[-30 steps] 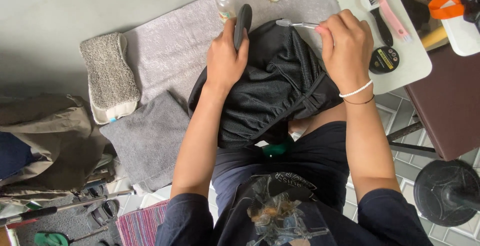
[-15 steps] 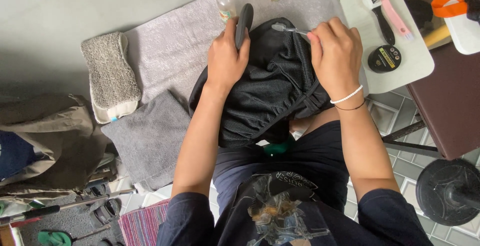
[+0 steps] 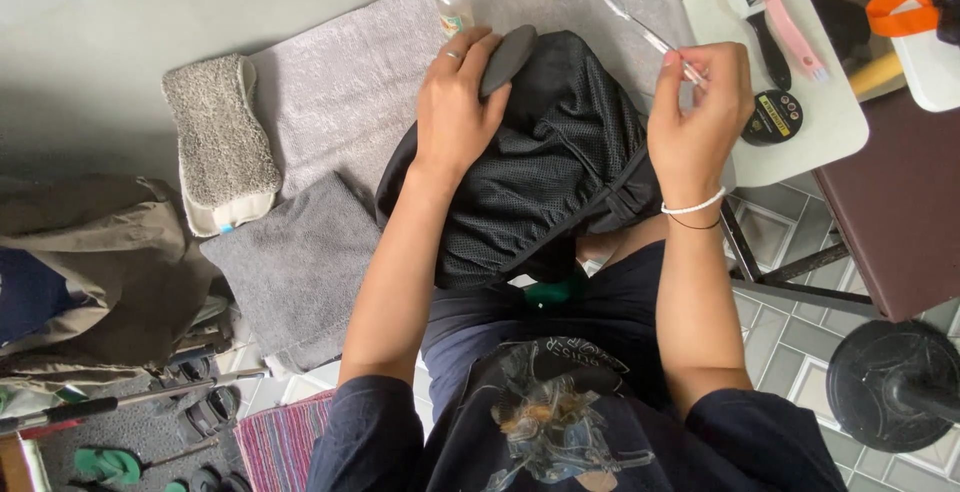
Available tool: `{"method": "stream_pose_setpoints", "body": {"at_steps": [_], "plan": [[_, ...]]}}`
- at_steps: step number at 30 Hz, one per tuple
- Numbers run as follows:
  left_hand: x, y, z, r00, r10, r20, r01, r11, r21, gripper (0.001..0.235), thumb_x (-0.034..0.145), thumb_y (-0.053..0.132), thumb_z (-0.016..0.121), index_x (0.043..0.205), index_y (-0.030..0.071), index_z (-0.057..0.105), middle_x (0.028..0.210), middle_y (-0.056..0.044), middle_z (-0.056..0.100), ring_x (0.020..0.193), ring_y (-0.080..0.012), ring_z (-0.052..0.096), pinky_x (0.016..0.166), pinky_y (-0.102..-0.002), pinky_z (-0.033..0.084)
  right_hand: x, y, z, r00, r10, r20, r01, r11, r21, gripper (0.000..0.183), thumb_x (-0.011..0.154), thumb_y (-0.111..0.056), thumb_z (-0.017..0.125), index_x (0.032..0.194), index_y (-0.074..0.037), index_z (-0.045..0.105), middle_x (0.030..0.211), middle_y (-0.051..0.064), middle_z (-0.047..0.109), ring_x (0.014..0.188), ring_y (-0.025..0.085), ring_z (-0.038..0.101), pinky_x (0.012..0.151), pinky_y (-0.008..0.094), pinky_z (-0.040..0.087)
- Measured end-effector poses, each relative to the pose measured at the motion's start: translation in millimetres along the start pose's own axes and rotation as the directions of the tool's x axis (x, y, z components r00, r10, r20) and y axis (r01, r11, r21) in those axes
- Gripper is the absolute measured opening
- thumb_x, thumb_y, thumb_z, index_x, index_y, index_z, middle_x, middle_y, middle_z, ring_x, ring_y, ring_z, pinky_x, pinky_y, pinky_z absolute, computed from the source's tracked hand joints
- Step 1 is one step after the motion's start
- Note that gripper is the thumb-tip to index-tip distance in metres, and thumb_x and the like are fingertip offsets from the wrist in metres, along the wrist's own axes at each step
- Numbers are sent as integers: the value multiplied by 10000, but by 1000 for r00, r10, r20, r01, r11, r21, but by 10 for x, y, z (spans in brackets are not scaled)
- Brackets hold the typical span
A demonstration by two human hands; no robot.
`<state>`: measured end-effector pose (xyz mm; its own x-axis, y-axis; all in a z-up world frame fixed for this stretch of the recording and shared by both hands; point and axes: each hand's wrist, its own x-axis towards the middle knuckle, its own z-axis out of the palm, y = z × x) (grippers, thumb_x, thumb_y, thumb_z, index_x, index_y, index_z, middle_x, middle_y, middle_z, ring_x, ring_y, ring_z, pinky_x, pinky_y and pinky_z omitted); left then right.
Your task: The person uses a small brush to scrub the interior of a black fabric bag placed on a table. They repeatedly rub the inner surface with the brush, occasionally repositioning the bag and adjusting their grip. The person continues scrubbing different sections of the bag's interior throughout the clip.
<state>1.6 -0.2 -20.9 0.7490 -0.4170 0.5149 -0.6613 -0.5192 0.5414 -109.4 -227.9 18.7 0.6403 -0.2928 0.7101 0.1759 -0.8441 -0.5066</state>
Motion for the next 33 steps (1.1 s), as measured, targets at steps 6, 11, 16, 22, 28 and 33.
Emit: {"method": "stream_pose_setpoints", "body": {"at_steps": [6,11,16,22,28,33], "plan": [[67,354,-154,997,-63,53,73,974,-214,392,1085,335,560,1364,90,439,1226,-171,704,975,-388,718,734,-452,549,-430,148,398,957,287,48,-286,898,334,107,1069,-110,635,1033,-11,618,880,75,646,715,120,533,611,246,433],[134,440,-112,975,-58,214,105,972,-212,436,1089,352,542,1442,154,378,1283,-159,661,870,-424,623,827,-462,517,-409,162,319,946,323,-36,-292,894,340,115,1073,-130,610,1010,-42,573,857,46,597,711,127,497,626,264,413],[243,414,48,985,-50,168,66,994,-92,354,1067,198,599,1380,165,438,1322,-130,537,1014,-443,643,792,-512,547,-416,200,310,941,338,-3,-311,872,378,130,1073,-161,599,1018,-46,574,874,40,608,706,114,487,631,252,412],[237,174,323,988,15,152,-40,985,165,455,1036,127,658,1434,183,445,1394,-219,424,1117,-474,602,929,-545,556,-396,209,299,946,323,18,-308,882,357,121,1064,-135,613,990,-52,566,800,14,554,672,107,447,602,266,384],[228,15,521,946,154,285,-315,644,697,687,1111,522,495,1555,9,384,1512,-207,471,1399,-377,439,1209,-515,332,-387,174,283,955,295,36,-288,888,359,133,1068,-148,613,987,-53,568,811,18,554,685,111,454,608,265,388],[247,-358,778,945,241,220,-322,802,503,413,1003,434,626,1160,53,603,958,-84,641,943,-289,668,870,-411,524,-466,344,404,960,269,-72,-231,915,329,77,1030,-83,675,977,-55,627,712,85,633,550,183,545,517,284,424]]}}
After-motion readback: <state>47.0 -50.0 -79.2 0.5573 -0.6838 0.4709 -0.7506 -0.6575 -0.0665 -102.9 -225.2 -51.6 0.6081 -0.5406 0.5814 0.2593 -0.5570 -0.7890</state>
